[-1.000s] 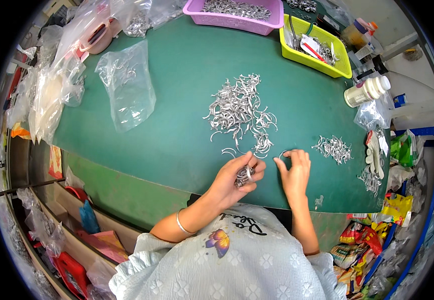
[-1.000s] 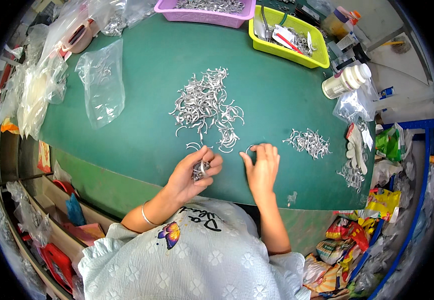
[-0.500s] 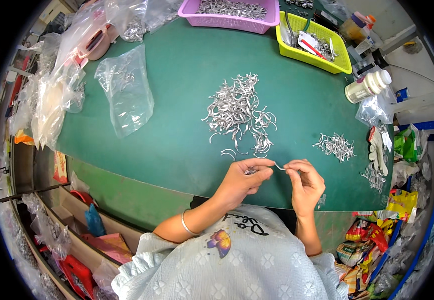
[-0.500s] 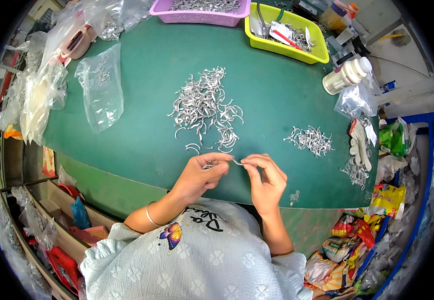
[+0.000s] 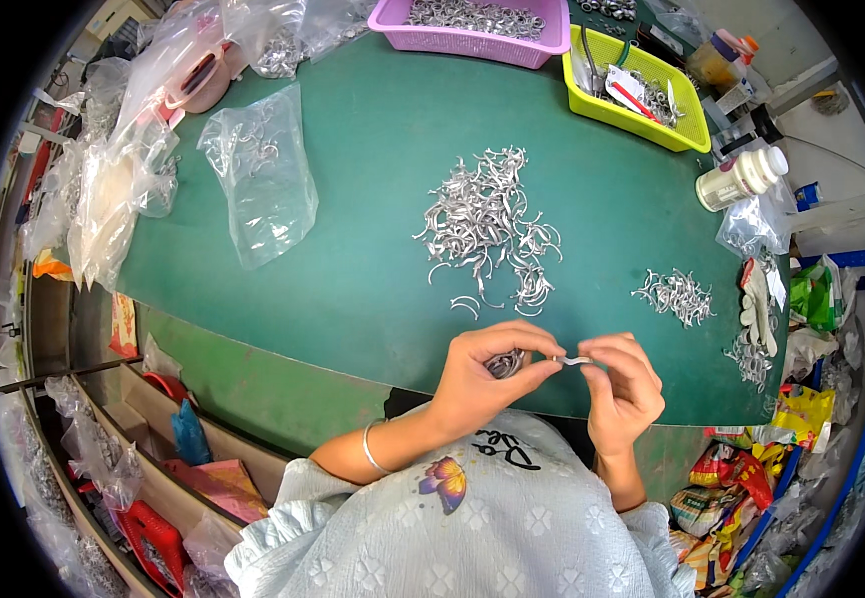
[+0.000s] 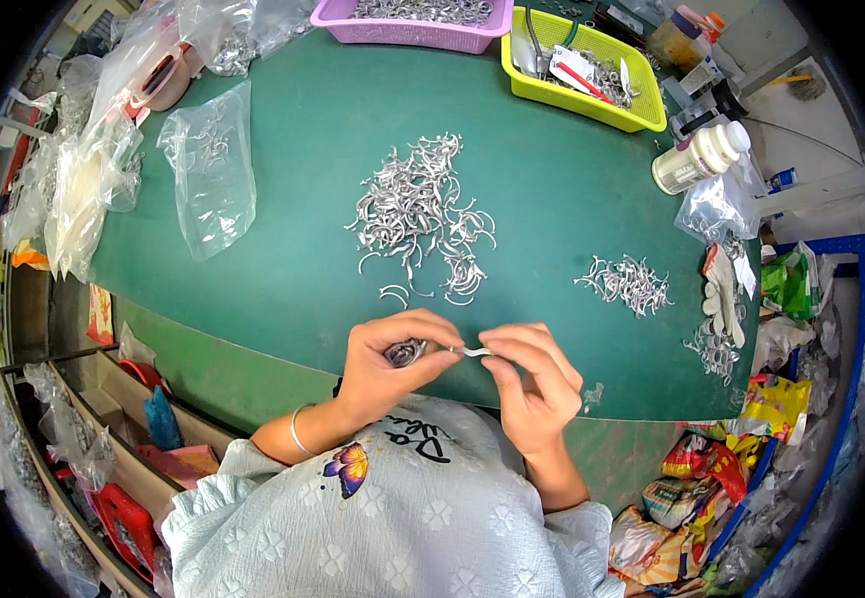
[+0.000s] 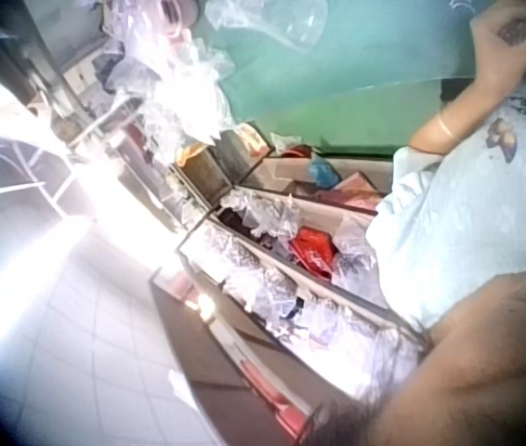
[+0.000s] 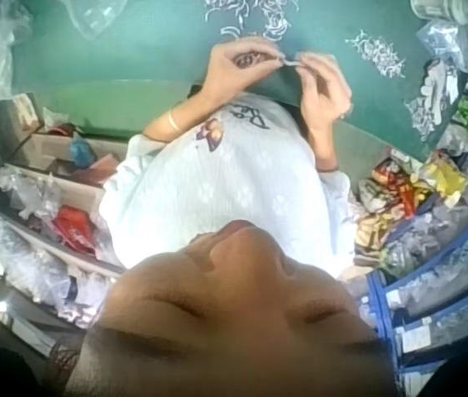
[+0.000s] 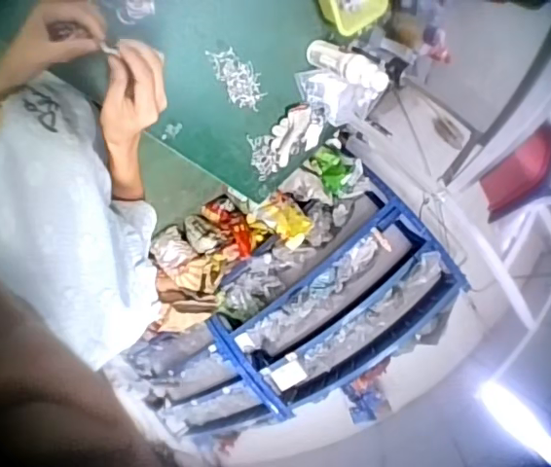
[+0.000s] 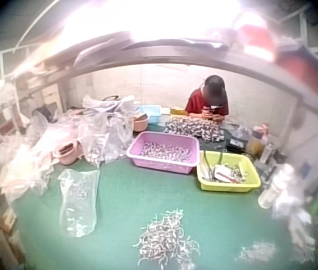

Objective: The person sorts small crescent-shaped metal parts by hand on a green workbench, picking them from a central pile and placing them into smaller groups or containers.

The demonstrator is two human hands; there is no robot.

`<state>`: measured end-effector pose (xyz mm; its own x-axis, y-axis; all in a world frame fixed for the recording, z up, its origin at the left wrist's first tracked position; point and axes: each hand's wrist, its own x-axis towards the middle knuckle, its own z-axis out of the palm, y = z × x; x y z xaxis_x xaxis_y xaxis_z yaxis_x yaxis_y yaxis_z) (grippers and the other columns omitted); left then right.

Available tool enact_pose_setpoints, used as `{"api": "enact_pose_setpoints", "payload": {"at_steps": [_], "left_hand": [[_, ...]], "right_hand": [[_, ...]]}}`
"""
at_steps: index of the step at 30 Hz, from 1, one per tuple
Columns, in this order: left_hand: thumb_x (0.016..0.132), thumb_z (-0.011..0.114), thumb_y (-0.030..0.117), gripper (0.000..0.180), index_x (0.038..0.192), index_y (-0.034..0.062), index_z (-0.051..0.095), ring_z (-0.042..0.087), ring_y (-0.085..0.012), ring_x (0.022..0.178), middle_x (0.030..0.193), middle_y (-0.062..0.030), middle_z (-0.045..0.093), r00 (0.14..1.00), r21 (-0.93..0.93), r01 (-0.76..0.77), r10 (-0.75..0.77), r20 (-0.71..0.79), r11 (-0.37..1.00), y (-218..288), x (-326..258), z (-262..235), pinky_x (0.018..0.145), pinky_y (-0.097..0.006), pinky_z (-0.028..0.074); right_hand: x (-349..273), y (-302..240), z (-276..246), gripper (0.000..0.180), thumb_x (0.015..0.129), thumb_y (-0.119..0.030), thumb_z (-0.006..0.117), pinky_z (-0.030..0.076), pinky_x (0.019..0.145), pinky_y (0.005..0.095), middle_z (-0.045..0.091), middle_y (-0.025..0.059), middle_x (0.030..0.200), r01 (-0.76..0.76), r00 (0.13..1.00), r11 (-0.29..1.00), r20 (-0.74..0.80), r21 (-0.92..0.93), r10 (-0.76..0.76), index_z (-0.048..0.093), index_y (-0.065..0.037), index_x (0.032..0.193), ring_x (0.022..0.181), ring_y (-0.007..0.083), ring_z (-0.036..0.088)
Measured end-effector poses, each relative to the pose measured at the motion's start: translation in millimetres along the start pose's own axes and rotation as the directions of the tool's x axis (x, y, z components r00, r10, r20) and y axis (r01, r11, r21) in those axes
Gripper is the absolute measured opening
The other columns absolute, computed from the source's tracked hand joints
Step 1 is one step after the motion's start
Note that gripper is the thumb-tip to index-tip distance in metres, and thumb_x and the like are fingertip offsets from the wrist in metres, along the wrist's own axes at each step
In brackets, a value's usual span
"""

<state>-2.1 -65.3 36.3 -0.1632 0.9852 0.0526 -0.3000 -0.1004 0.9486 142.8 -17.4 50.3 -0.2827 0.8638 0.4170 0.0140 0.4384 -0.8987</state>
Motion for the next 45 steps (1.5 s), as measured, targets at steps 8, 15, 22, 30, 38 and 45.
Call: {"api": "enact_pose_setpoints", "payload": {"at_steps": [8, 15, 22, 30, 38, 45], "left_hand": [[0.07, 0.064, -0.009, 0.016, 0.083, -0.0008, 0.066, 0.05, -0.0064, 0.063, 0.083, -0.0083, 0.062, 0.998, 0.113, -0.065, 0.067, -0.017, 0.991, 14, -5, 2, 0.051, -0.019, 0.036], [0.069, 0.064, -0.009, 0.016, 0.082, -0.0007, 0.065, 0.05, -0.0065, 0.062, 0.082, -0.0082, 0.062, 0.995, 0.125, -0.099, 0.102, -0.021, 0.987, 17, -5, 1, 0.051, -0.02, 0.036], [0.075, 0.063, -0.004, 0.014, 0.087, 0.001, 0.065, 0.046, -0.0032, 0.058, 0.083, -0.0036, 0.061, 0.997, 0.034, -0.06, 0.061, -0.048, 0.998, 7, 1, -6, 0.048, -0.018, 0.033], [0.082, 0.058, 0.003, 0.016, 0.098, -0.0007, 0.06, 0.037, -0.0019, 0.049, 0.08, -0.0039, 0.058, 0.887, -0.417, 0.4, -0.459, -0.047, 0.816, 1, 16, -20, 0.041, -0.017, 0.025], [0.086, 0.055, 0.007, 0.019, 0.103, -0.0022, 0.057, 0.033, -0.0014, 0.051, 0.078, -0.0015, 0.053, 0.879, -0.574, 0.311, -0.458, -0.129, 0.758, -19, 30, -37, 0.042, -0.017, 0.025], [0.088, 0.052, 0.008, 0.018, 0.103, -0.0012, 0.057, 0.035, -0.0024, 0.051, 0.078, -0.0022, 0.053, 0.862, -0.563, 0.307, -0.475, -0.176, 0.767, -25, 29, -47, 0.042, -0.017, 0.027]], "right_hand": [[1, -2, -7, 0.018, 0.064, 0.01, 0.066, 0.043, 0.065, 0.0289, 0.061, 0.0128, 0.077, -0.059, 0.994, 0.998, 0.096, -0.015, 0.061, 0.061, 0.005, 0.081, 0.074, 0.021, 0.055], [2, -7, -7, 0.019, 0.063, 0.01, 0.067, 0.043, 0.066, 0.0288, 0.06, 0.0127, 0.078, -0.142, 0.984, 0.987, 0.121, 0.071, 0.133, 0.062, 0.005, 0.08, 0.074, 0.0207, 0.054], [7, -1, -1, 0.019, 0.064, 0.012, 0.065, 0.043, 0.067, 0.0289, 0.06, 0.0127, 0.08, -0.243, 0.966, 0.949, 0.139, 0.203, 0.218, 0.061, 0.005, 0.081, 0.076, 0.0205, 0.053], [23, 27, 12, 0.014, 0.073, 0.012, 0.06, 0.043, 0.07, 0.0257, 0.06, 0.0113, 0.082, -0.404, 0.915, 0.856, 0.158, 0.324, 0.372, 0.06, 0.007, 0.085, 0.08, 0.0157, 0.053], [256, 100, 66, 0.033, 0.081, -0.02, 0.063, 0.042, 0.065, 0.0236, 0.062, 0.0051, 0.089, -0.165, 0.986, 0.983, -0.017, 0.08, 0.166, 0.058, 0.003, 0.105, 0.077, 0.0105, 0.054], [190, 137, 63, 0.038, 0.072, -0.018, 0.069, 0.041, 0.078, 0.0281, 0.06, 0.0093, 0.103, 0.01, 0.796, 0.944, 0.575, -0.329, 0.192, 0.059, -0.005, 0.107, 0.09, 0.0199, 0.055]]}}
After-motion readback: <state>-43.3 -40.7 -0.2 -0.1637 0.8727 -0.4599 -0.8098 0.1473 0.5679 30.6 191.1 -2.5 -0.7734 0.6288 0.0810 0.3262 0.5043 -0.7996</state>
